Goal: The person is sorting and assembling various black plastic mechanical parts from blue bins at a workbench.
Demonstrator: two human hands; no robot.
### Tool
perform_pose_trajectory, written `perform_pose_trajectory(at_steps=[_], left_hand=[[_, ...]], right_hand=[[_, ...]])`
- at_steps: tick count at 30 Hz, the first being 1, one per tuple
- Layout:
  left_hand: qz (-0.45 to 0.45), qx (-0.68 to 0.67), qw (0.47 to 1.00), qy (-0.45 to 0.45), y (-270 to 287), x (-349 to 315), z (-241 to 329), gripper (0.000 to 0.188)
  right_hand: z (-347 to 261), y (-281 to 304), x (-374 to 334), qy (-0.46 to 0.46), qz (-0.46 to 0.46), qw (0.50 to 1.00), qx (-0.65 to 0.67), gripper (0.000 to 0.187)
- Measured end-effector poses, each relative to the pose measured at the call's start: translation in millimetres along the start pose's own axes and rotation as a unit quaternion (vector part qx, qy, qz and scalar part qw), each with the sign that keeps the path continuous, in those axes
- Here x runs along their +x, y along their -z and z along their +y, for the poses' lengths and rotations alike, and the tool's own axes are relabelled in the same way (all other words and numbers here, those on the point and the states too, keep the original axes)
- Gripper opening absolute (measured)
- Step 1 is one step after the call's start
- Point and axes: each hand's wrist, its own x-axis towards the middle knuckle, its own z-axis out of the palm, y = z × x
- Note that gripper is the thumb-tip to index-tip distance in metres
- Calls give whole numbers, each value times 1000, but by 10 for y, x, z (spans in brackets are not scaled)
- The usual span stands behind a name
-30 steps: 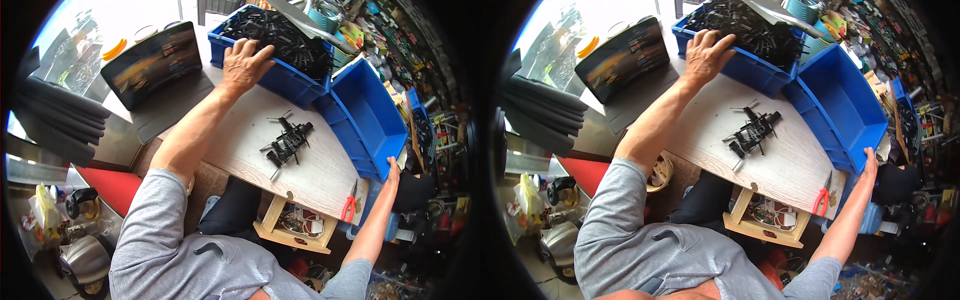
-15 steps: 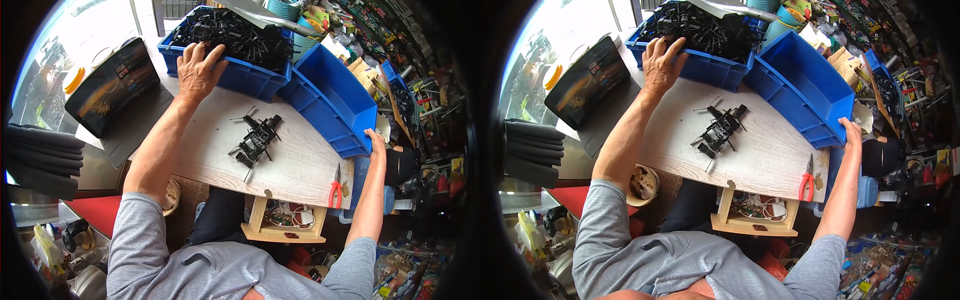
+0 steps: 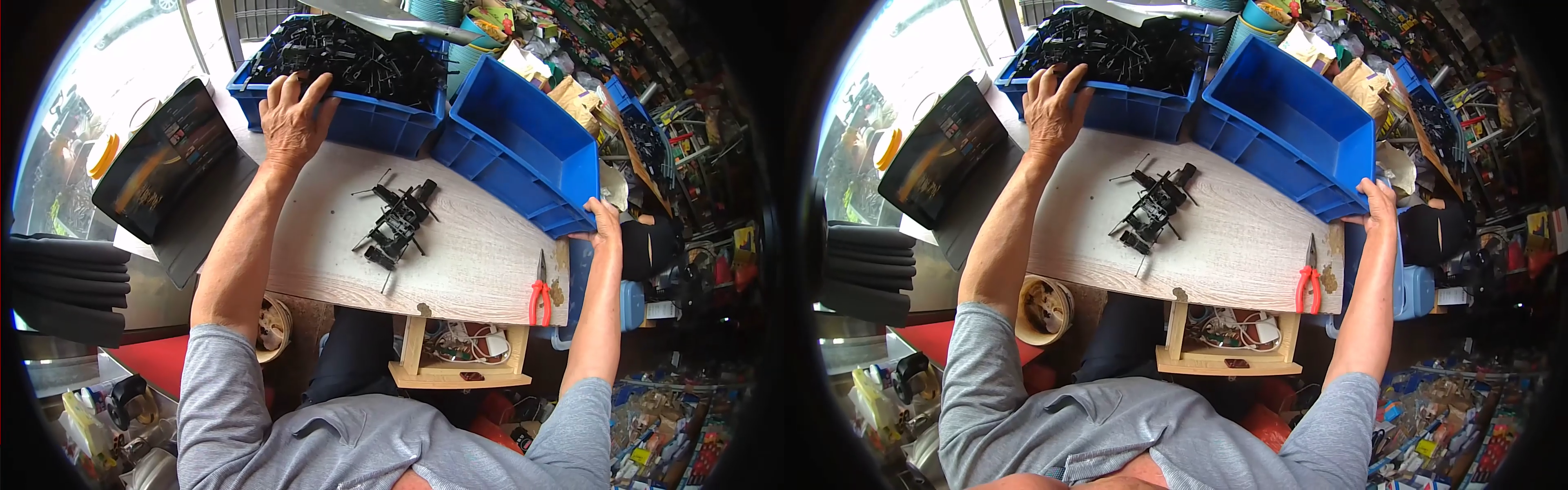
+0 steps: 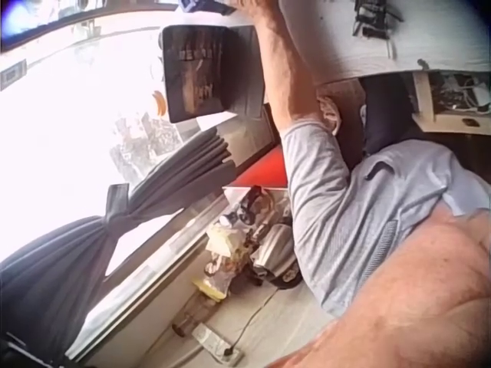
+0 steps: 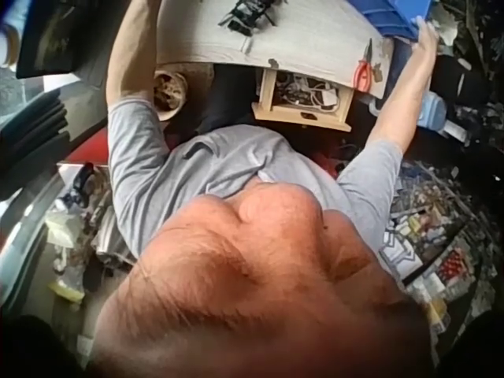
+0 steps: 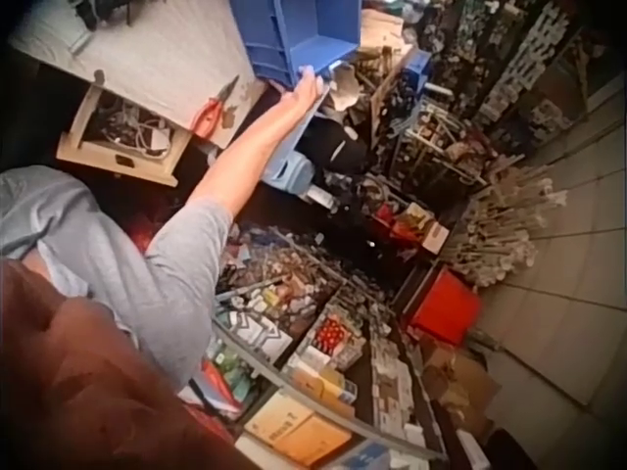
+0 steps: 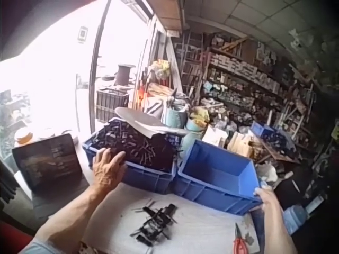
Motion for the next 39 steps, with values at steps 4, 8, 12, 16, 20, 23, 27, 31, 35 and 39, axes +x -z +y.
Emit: perform_pose_trajectory(at_steps=[4, 8, 12, 16, 20, 23, 27, 31, 35, 39], left_hand=[[0, 5, 1000, 1, 7, 16, 0, 41], [-6, -2, 1000, 5, 15, 14, 4, 42], [-9, -9, 1000, 4, 16, 13, 13, 42], [-12, -8, 1000, 4, 12, 5, 6, 42], [-6, 0, 1000, 4, -10, 0, -19, 42], [-5, 1, 1000, 3, -35, -4, -7, 42], [-4, -1, 1000, -3, -49, 1, -9, 41], [-3, 9, 1000, -11, -56, -18, -52, 42], [0, -3, 1000, -7, -82, -4, -28, 40], [-10, 6, 1000, -1, -48, -1, 11, 38]], right_hand=[[-59, -27, 94, 30, -28, 999, -30, 24], [-78, -28, 285, 48, -27, 996, -71, 30], [-23, 74, 554, 90, -20, 991, -101, 40], [-62, 57, 636, 138, -43, 981, -132, 45], [-144, -27, 578, 139, -38, 981, -130, 43], [-168, -13, 579, 141, -37, 981, -129, 44], [-180, -3, 605, 143, -44, 980, -135, 44], [-157, -47, 583, 131, -36, 982, -130, 41], [-127, -2, 742, 182, -10, 974, -134, 45], [-107, -15, 819, 196, 12, 972, -129, 51]])
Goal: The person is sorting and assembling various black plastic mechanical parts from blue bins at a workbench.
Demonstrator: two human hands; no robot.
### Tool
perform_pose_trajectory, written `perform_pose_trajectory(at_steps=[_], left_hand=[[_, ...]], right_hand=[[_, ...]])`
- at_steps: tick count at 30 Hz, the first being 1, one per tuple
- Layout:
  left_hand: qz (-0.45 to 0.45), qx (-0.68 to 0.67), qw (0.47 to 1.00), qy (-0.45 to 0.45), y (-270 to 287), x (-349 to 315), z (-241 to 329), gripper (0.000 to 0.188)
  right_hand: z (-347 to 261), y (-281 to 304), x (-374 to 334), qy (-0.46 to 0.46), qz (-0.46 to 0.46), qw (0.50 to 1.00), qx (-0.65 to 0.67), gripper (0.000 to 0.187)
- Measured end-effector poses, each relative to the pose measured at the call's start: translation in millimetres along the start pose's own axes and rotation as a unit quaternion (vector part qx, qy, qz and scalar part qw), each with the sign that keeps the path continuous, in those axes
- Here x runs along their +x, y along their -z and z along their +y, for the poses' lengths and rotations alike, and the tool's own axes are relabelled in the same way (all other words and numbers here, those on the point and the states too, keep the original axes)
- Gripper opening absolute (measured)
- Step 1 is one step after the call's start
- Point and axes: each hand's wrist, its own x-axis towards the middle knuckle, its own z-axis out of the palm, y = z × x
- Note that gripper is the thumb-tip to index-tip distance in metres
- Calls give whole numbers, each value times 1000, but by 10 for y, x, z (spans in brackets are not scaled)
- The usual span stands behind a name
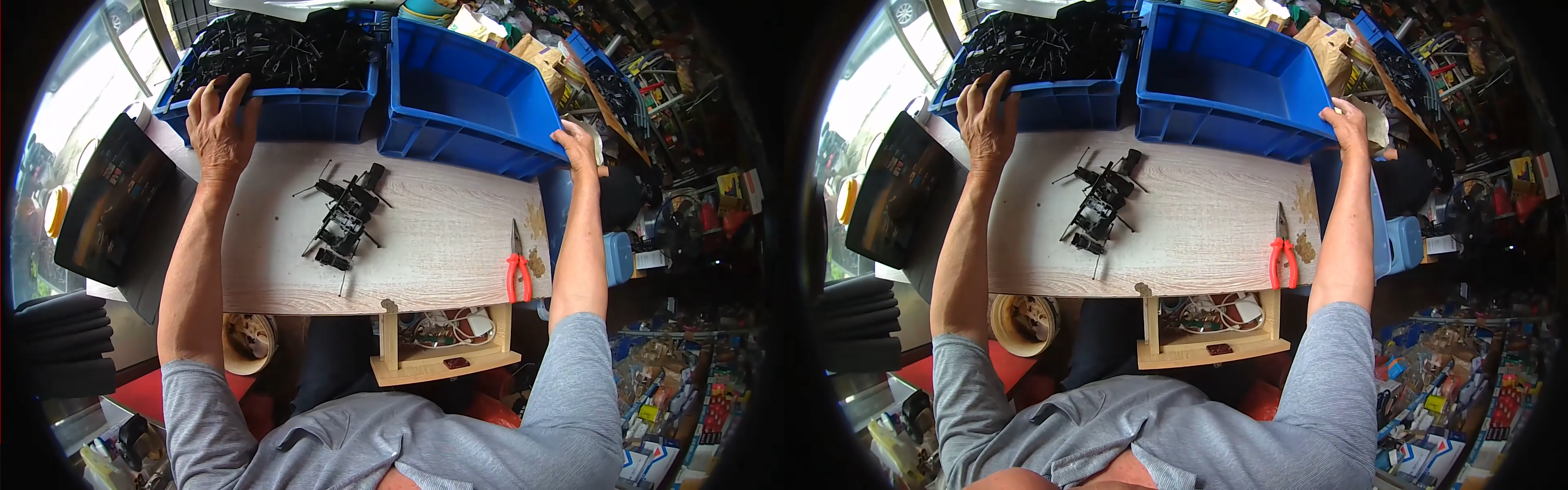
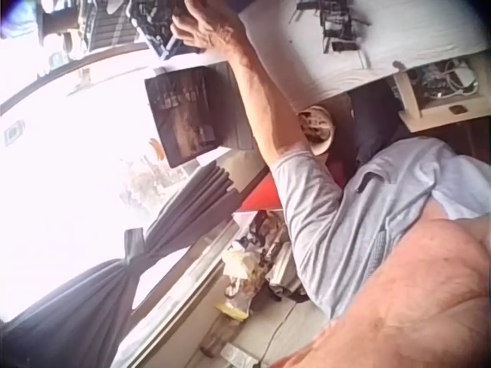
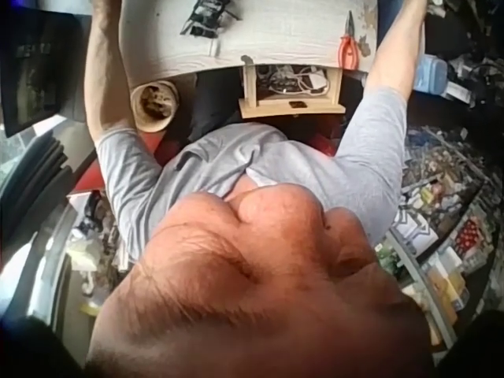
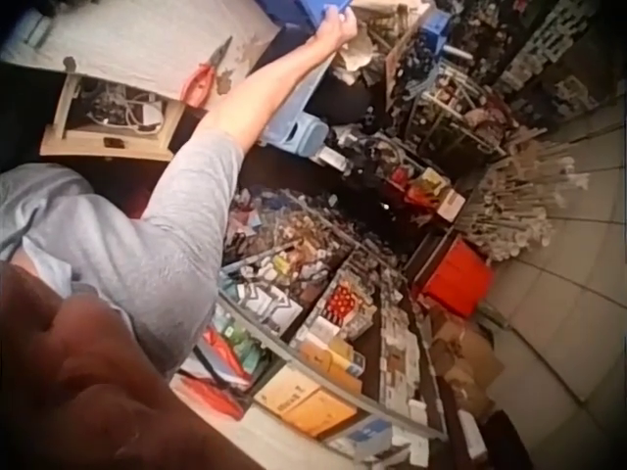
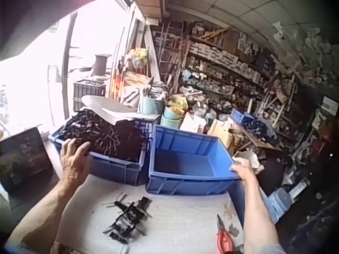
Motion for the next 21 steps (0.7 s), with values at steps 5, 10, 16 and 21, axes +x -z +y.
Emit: perform_pose_trajectory(at_steps=[5, 10, 16, 21], left_hand=[[12, -4, 1000, -11, -57, -9, -46, 40], [15, 4, 1000, -14, -15, 6, -58, 38], [11, 12, 1000, -5, 2, -14, -38, 41], [15, -4, 1000, 5, 25, 3, 12, 41]], right_hand=[[-6, -13, 13, 12, 11, 1000, -4, 50], [-117, -100, -68, -17, 33, 999, -1, 50], [-130, -179, -122, -86, 47, 993, 66, 46], [80, -109, -73, -72, 50, 991, 105, 42]])
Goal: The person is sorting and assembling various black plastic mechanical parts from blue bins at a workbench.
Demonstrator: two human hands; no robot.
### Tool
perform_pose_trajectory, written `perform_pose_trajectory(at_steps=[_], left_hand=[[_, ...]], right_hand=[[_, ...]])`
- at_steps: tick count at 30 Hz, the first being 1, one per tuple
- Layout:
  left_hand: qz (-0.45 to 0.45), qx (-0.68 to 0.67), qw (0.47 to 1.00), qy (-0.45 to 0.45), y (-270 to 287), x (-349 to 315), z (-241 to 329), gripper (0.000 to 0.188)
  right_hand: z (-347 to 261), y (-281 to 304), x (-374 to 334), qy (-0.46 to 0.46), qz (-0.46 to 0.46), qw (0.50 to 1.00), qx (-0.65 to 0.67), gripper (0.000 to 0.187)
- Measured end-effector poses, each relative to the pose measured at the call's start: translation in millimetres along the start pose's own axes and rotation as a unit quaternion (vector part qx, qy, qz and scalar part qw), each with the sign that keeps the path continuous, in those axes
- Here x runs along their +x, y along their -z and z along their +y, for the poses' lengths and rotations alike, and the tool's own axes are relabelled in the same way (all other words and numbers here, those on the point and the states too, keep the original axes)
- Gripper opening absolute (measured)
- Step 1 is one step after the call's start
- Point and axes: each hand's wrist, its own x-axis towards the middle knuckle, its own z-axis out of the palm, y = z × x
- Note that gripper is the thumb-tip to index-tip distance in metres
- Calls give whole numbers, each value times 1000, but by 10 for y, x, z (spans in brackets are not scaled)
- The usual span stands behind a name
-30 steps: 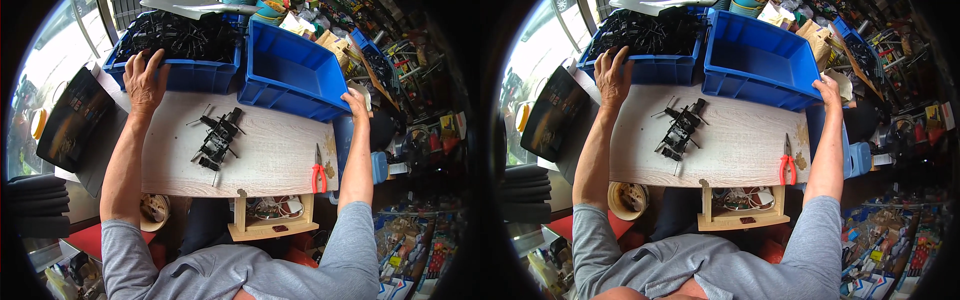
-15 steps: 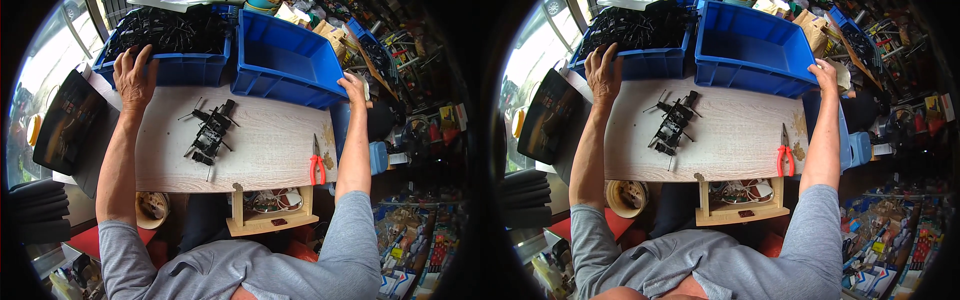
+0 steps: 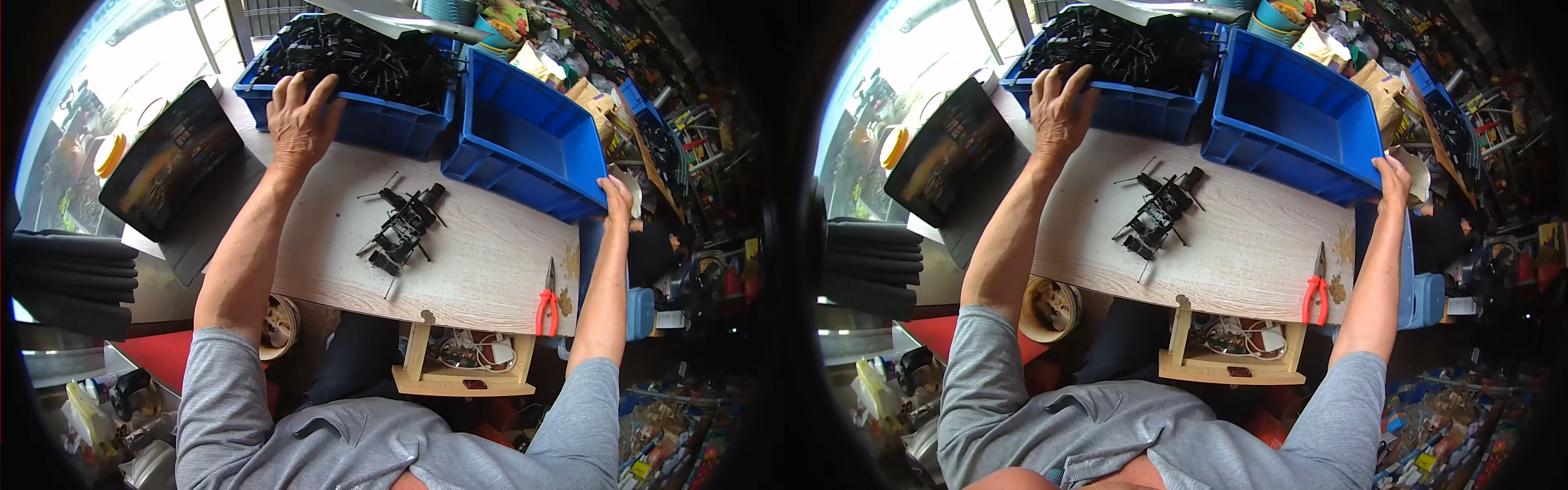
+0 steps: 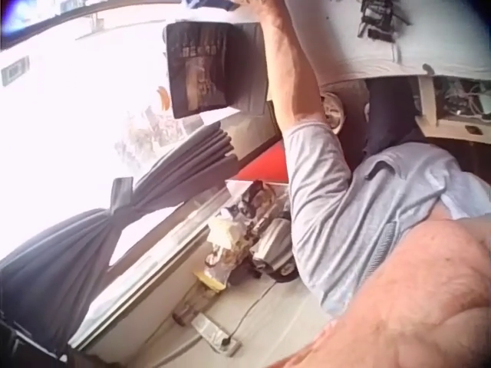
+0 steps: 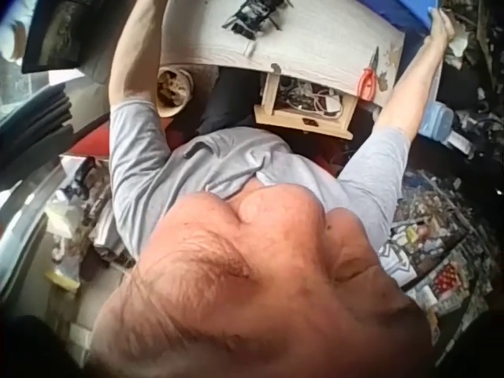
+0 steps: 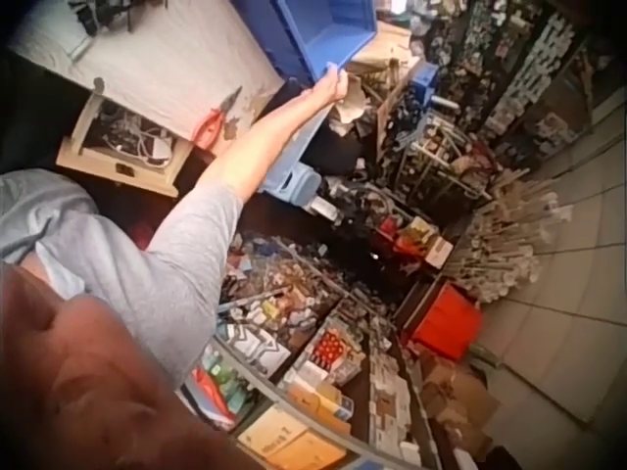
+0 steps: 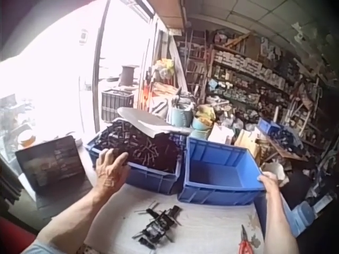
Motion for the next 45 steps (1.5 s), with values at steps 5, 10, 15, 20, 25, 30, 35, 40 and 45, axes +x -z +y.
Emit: perform_pose_trajectory(at_steps=[5, 10, 15, 20, 25, 30, 35, 40, 45], left_hand=[[-35, -8, 999, 18, 111, -7, -11, 43], [-8, -1, 1000, 11, 97, 28, 32, 41], [-13, -2, 1000, 12, 115, 36, 91, 40], [-22, 2, 1000, 22, 108, 19, 44, 41], [-22, 21, 999, 13, 109, 37, 67, 41], [-31, 21, 999, 12, 97, 26, 59, 41], [-53, 17, 998, 26, 152, 45, 110, 41], [-50, 6, 999, 10, 188, 48, 75, 41], [-115, -43, 992, 0, 326, 65, 75, 49]], right_hand=[[17, -188, -165, -78, 43, 994, 62, 58], [55, -187, -458, -61, 181, 980, 60, 72], [153, -126, -926, -70, 175, 978, 89, 73], [-26, -152, -1448, -69, 148, 975, 148, 61], [-61, -155, -1822, -65, 112, 966, 223, 47], [-41, -228, -2162, -61, 68, 966, 241, 40], [26, -301, -2348, -76, 48, 959, 269, 34], [28, -329, -2538, -79, 28, 958, 274, 31], [22, -336, -2622, -81, 22, 956, 282, 31]])
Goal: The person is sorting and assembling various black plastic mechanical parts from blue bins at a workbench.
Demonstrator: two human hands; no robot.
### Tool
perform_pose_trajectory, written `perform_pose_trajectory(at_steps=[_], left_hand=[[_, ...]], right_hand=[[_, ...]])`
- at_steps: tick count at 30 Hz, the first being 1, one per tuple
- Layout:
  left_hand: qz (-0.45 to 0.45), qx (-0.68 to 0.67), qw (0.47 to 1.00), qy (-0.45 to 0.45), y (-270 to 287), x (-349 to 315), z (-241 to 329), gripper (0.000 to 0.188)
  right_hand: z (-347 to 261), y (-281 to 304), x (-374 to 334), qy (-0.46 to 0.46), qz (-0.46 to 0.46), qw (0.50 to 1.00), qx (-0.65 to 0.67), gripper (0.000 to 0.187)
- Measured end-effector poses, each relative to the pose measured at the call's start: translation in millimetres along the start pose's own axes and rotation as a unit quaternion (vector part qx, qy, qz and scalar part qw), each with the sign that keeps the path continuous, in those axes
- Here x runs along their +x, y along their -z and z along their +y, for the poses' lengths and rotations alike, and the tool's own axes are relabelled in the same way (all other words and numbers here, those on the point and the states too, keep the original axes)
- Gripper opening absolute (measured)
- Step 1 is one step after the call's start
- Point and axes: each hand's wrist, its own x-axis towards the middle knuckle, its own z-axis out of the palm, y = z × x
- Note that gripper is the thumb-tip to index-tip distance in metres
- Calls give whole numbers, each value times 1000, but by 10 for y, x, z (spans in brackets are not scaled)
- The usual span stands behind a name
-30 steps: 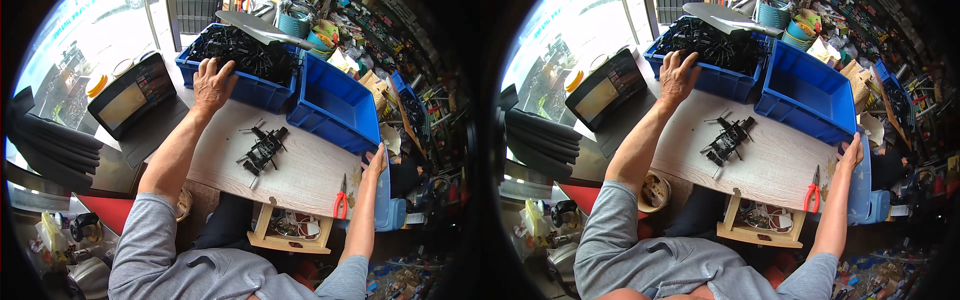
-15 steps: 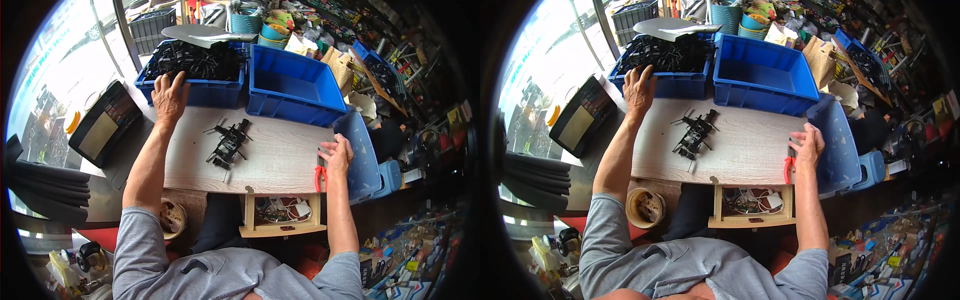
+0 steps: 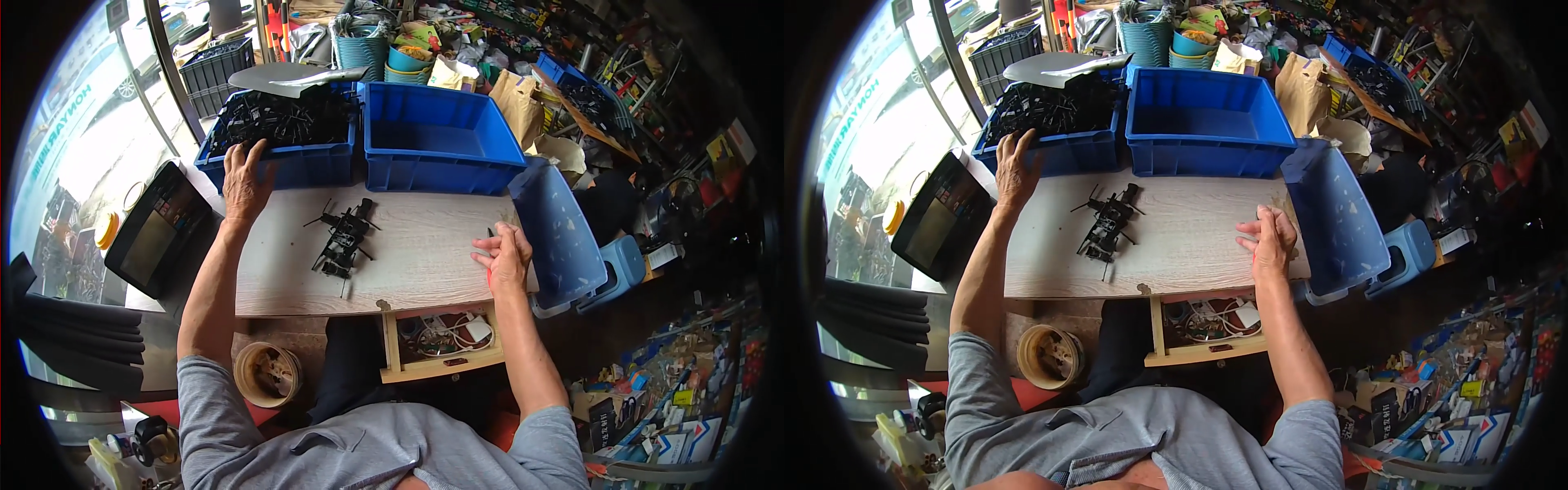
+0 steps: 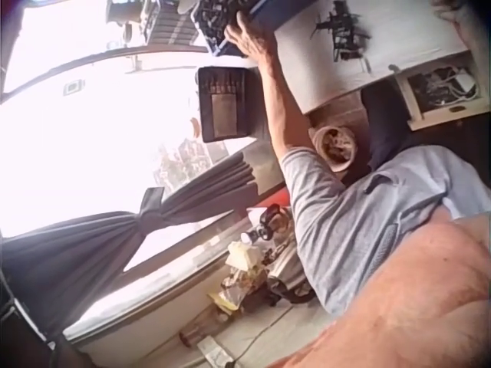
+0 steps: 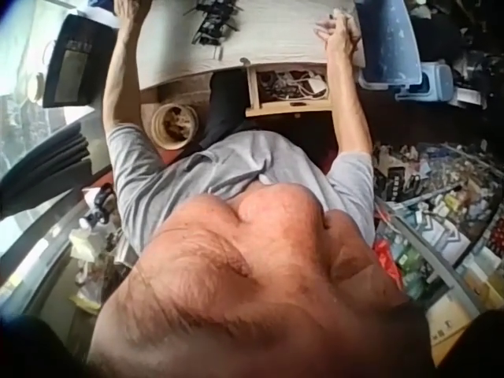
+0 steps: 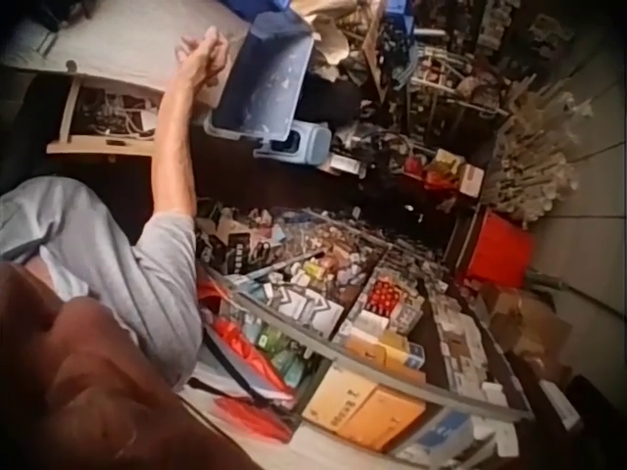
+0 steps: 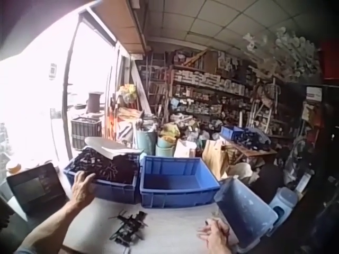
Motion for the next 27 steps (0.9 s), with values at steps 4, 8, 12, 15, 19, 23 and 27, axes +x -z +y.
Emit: perform_pose_trajectory(at_steps=[4, 8, 12, 15, 19, 23, 27], left_hand=[[20, 9, 1000, 21, 149, -57, 151, 46], [84, -73, 994, 19, 335, 22, 358, 33], [86, -108, 990, 8, 383, 246, 541, 30], [64, -150, 986, 45, 369, 463, 580, 30], [38, -319, 934, 157, 62, 812, 519, 30], [-26, -477, 825, 303, 75, 994, 509, 32], [-140, -587, 694, 393, 128, 1122, 531, 39]], right_hand=[[32, 15, -19, -2, 3, 1000, 12, 30], [94, -47, -53, -8, -4, 1000, 18, 27], [227, -161, -74, -15, -30, 999, 28, 22], [355, -244, -78, -6, -36, 999, 28, 18], [499, -216, -87, 36, -20, 999, 16, 16], [586, -234, -85, 75, -3, 997, 9, 11], [626, -205, -88, 90, -3, 996, 3, 10]])
